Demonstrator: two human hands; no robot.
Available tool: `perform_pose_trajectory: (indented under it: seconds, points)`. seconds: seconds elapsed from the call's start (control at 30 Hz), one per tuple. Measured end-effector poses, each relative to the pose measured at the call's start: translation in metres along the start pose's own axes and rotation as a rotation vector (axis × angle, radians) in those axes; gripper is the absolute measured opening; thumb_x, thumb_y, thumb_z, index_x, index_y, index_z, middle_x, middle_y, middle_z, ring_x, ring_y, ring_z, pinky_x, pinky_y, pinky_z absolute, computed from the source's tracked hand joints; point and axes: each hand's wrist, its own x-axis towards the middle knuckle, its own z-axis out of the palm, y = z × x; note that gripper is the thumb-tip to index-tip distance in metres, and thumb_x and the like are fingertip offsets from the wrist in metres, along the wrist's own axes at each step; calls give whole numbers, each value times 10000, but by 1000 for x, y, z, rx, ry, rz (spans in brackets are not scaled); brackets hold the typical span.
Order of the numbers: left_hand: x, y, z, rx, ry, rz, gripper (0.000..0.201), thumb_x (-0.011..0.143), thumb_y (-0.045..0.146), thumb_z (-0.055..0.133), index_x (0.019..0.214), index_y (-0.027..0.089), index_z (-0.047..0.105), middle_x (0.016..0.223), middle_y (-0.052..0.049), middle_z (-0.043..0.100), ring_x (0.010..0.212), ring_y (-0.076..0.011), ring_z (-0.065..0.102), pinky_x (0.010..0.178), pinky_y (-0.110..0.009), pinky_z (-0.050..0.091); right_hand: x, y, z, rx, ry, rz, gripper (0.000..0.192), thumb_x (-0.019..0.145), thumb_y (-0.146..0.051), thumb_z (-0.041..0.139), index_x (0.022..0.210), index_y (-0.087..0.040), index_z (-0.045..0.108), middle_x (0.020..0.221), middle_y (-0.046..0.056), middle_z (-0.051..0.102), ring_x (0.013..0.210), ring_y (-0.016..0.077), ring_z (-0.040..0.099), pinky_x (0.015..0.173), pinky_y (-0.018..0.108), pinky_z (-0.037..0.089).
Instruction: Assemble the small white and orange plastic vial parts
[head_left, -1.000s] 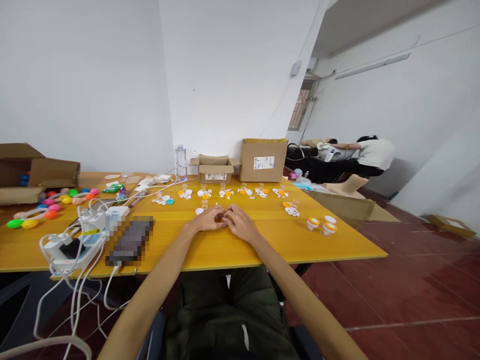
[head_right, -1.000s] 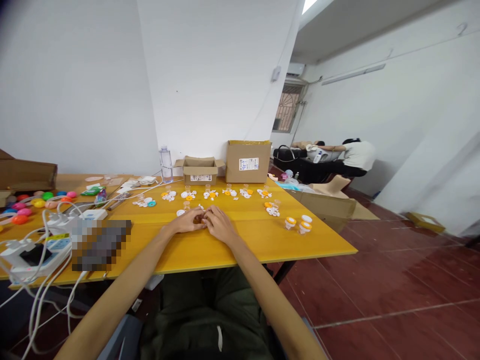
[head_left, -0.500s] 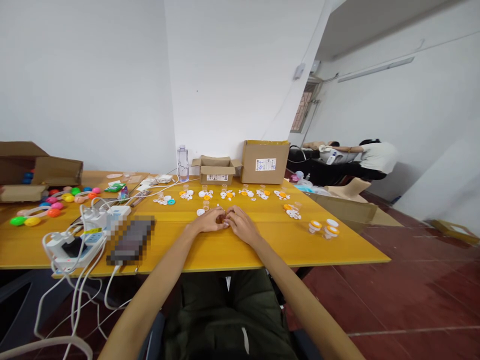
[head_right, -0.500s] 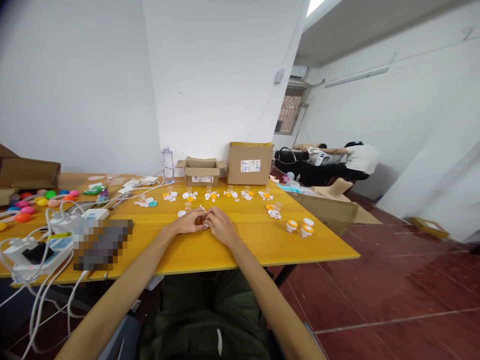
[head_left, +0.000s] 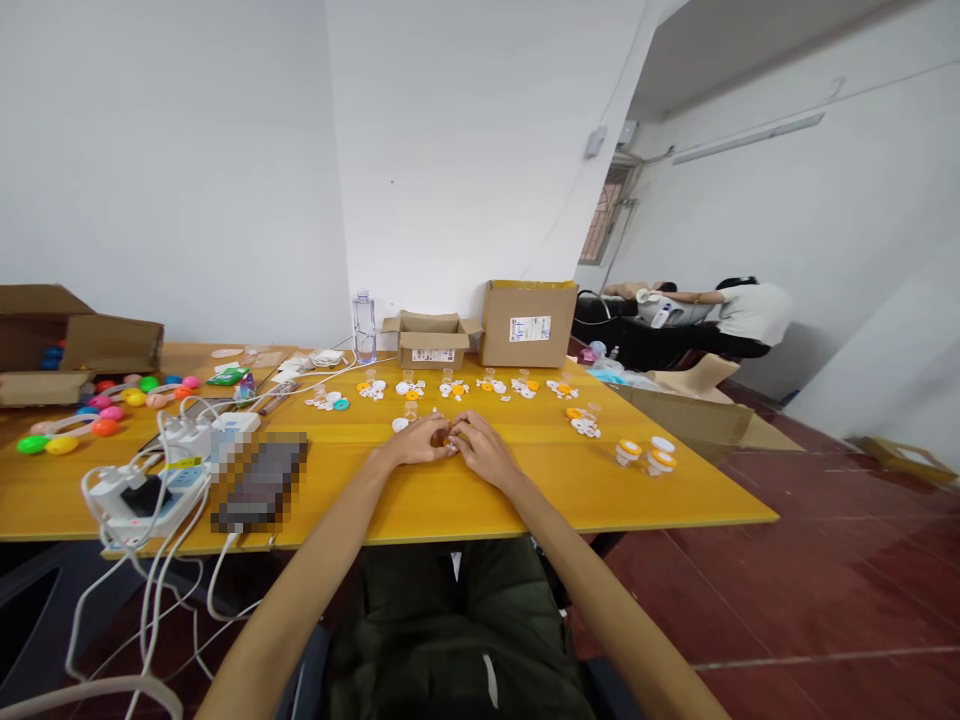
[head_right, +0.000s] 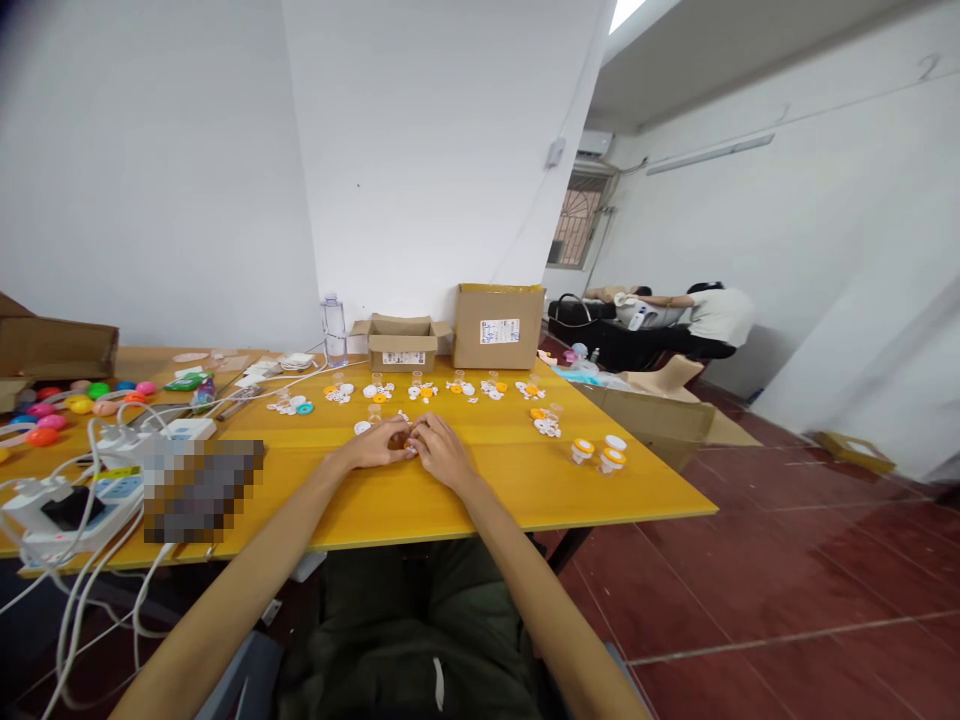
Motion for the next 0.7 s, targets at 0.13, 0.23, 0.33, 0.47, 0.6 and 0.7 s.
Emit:
perform_pose_trajectory:
  seconds: [0.13, 0.23, 0.33, 0.47, 0.6, 0.7]
  points:
    - [1, 0, 0, -24, -5, 10, 117, 831, 299, 598, 859, 186, 595, 858, -18, 579, 760, -158, 536, 729, -280, 446, 0, -1, -1, 18, -20, -29, 137, 894, -115, 554, 858, -233, 614, 1055, 57, 598, 1001, 197, 585, 899, 338, 479]
    - [1, -1, 0, -49, -6, 25, 94, 818, 276, 597, 847, 186, 604, 855, -21, 581, 763, -160, 530, 729, -281, 451, -1, -2, -2, 11, -49, -51, 152, 881, -97, 561, 841, -229, 625, 1093, 65, 591, 1036, 208, 573, 912, 358, 471]
    - [2, -2, 0, -69, -5, 24, 75, 807, 258, 610, 833, 187, 610, 860, -24, 587, 768, -165, 533, 739, -291, 458, -1, -1, -2, 7, -60, -58, 167, 875, -88, 562, 840, -230, 641, 1103, 72, 586, 1053, 222, 563, 925, 386, 466]
    - [1, -4, 1, -93, -7, 22, 97, 819, 283, 621, 848, 190, 618, 854, -21, 593, 777, -166, 539, 747, -292, 461, 0, 1, -1, 5, -57, -63, 168, 867, -88, 570, 837, -232, 651, 1105, 76, 580, 1059, 231, 553, 930, 410, 462]
    - [2, -6, 2, -94, 0, 30, 109, 826, 291, 621, 842, 184, 614, 869, -21, 586, 765, -160, 538, 745, -290, 453, 1, 1, -1, 21, -59, -64, 175, 864, -79, 564, 817, -229, 642, 1102, 75, 579, 1054, 224, 552, 927, 398, 463]
    - [2, -6, 1, -84, -5, 34, 90, 821, 270, 611, 822, 181, 598, 853, -16, 575, 744, -156, 530, 724, -287, 449, 2, 0, -1, 35, -69, -57, 178, 860, -71, 560, 812, -227, 629, 1104, 71, 580, 1049, 217, 552, 928, 386, 463]
